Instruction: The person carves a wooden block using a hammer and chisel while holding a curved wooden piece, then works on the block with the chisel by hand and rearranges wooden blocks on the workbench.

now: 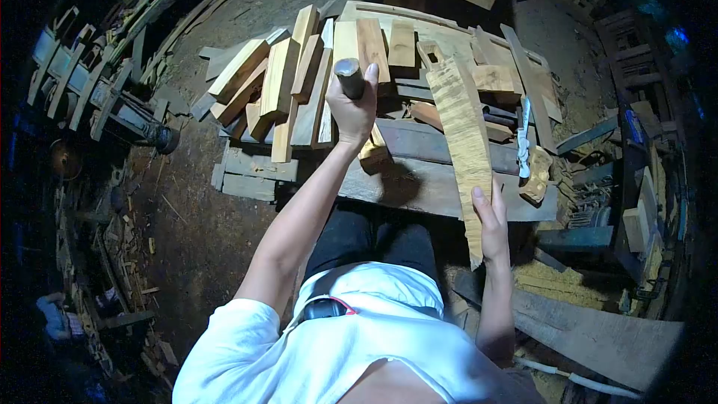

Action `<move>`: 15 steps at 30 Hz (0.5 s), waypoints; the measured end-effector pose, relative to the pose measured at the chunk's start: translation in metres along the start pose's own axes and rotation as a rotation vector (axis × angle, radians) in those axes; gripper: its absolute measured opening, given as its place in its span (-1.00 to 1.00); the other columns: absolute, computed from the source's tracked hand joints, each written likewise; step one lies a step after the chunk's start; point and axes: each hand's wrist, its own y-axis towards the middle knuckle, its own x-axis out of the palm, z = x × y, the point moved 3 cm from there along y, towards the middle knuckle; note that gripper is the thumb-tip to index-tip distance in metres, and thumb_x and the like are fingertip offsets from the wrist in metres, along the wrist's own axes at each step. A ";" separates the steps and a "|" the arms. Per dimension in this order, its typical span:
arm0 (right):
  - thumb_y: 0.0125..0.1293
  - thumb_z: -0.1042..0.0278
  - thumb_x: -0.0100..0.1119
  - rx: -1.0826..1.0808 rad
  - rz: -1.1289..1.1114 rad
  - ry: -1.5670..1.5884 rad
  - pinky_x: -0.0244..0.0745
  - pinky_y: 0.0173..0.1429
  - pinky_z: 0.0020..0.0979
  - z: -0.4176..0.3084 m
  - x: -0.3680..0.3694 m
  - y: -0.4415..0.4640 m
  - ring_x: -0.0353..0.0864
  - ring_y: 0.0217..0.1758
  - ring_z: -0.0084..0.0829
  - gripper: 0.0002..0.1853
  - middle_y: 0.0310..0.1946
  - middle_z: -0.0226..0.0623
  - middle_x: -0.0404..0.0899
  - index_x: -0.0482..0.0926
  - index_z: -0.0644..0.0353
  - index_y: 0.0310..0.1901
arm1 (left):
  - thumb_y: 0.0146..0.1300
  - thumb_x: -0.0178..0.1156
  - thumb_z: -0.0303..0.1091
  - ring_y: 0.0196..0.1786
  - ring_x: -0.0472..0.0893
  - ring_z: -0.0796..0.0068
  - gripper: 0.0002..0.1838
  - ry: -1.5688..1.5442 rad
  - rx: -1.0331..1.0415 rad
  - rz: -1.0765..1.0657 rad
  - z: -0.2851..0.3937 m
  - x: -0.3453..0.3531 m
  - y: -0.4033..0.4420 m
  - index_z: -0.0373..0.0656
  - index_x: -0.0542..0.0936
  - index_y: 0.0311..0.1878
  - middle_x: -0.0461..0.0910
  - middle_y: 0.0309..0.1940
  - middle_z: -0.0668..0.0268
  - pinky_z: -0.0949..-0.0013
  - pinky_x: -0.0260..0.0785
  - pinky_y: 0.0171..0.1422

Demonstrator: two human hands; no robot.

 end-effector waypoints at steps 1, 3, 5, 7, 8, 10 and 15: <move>0.40 0.12 0.04 0.004 0.002 -0.001 0.24 0.22 -0.46 0.000 0.000 0.000 0.40 0.09 -0.48 -0.48 0.05 -0.22 0.45 0.32 0.36 0.21 | 0.21 0.31 -0.31 -0.59 0.31 0.61 -0.68 0.007 0.006 0.006 -0.001 0.001 -0.002 -0.21 0.41 -0.53 0.37 -0.68 0.40 0.44 0.19 -0.49; 0.40 0.13 0.05 0.022 -0.007 -0.003 0.24 0.24 -0.46 -0.001 0.002 0.000 0.40 0.11 -0.47 -0.48 0.06 -0.21 0.45 0.31 0.36 0.22 | 0.21 0.31 -0.31 -0.61 0.31 0.61 -0.70 0.056 0.074 0.021 -0.003 0.003 -0.003 -0.20 0.42 -0.52 0.37 -0.70 0.41 0.42 0.20 -0.49; 0.40 0.14 0.04 0.019 -0.021 -0.027 0.23 0.25 -0.45 -0.003 0.004 0.002 0.40 0.13 -0.46 -0.48 0.06 -0.20 0.45 0.30 0.37 0.23 | 0.28 0.25 -0.34 -0.70 0.33 0.74 -0.66 0.043 0.109 -0.045 -0.006 0.006 -0.004 -0.11 0.34 -0.55 0.34 -0.73 0.50 0.58 0.12 -0.64; 0.40 0.15 0.04 0.017 -0.040 -0.050 0.23 0.26 -0.45 -0.013 0.011 0.005 0.39 0.14 -0.44 -0.47 0.07 -0.19 0.45 0.29 0.37 0.23 | 0.27 0.26 -0.34 -0.69 0.33 0.73 -0.66 0.015 0.038 -0.041 0.005 0.010 -0.006 -0.12 0.35 -0.56 0.35 -0.73 0.49 0.57 0.12 -0.62; 0.40 0.15 0.03 -0.030 -0.029 -0.068 0.23 0.26 -0.44 -0.026 0.015 0.007 0.39 0.16 -0.43 -0.48 0.09 -0.17 0.44 0.29 0.37 0.24 | 0.26 0.26 -0.35 -0.67 0.34 0.72 -0.66 0.041 0.081 -0.053 0.011 0.011 -0.005 -0.13 0.36 -0.57 0.35 -0.72 0.49 0.56 0.13 -0.60; 0.37 0.14 0.06 -0.097 -0.012 -0.098 0.22 0.28 -0.41 -0.051 0.019 0.008 0.40 0.18 -0.39 -0.44 0.13 -0.12 0.42 0.27 0.38 0.25 | 0.24 0.26 -0.36 -0.62 0.34 0.70 -0.68 0.053 0.047 -0.073 0.017 0.014 -0.007 -0.16 0.39 -0.58 0.36 -0.71 0.48 0.53 0.16 -0.53; 0.30 0.14 0.12 -0.318 0.022 0.008 0.27 0.26 -0.38 -0.082 0.041 0.023 0.44 0.15 -0.32 -0.39 0.10 -0.07 0.45 0.27 0.39 0.24 | 0.13 0.32 -0.37 -0.60 0.51 0.55 -0.79 0.138 0.054 -0.111 0.009 0.015 -0.013 -0.26 0.50 -0.41 0.51 -0.67 0.23 0.42 0.35 -0.47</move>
